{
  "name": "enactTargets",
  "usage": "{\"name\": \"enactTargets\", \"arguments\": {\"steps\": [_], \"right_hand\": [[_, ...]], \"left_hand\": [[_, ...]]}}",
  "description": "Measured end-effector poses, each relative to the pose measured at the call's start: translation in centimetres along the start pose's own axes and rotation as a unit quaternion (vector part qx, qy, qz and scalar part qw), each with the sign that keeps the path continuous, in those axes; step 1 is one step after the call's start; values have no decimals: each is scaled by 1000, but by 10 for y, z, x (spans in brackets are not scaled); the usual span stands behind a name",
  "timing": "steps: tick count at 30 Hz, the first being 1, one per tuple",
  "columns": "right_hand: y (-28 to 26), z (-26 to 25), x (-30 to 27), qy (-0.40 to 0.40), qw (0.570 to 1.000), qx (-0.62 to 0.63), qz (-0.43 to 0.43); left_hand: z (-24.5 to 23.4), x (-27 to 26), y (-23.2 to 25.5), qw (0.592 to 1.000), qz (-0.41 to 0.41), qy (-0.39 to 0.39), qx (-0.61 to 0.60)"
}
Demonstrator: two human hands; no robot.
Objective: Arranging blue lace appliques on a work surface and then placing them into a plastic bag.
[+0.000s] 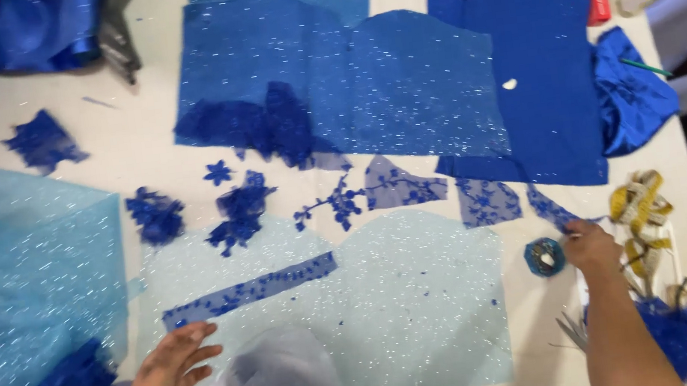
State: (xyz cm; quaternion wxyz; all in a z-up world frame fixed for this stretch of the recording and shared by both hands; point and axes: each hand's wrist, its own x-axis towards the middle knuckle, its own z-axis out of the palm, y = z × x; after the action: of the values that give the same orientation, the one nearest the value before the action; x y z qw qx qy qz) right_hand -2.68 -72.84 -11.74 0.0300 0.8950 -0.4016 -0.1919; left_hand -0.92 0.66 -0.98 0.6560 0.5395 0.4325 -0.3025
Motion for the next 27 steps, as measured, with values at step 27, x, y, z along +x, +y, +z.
{"name": "enactTargets", "arguments": {"steps": [27], "right_hand": [[-437, -20, -306, -51, 844, 262, -465]], "left_hand": [[49, 133, 29, 778, 433, 157, 428]]}}
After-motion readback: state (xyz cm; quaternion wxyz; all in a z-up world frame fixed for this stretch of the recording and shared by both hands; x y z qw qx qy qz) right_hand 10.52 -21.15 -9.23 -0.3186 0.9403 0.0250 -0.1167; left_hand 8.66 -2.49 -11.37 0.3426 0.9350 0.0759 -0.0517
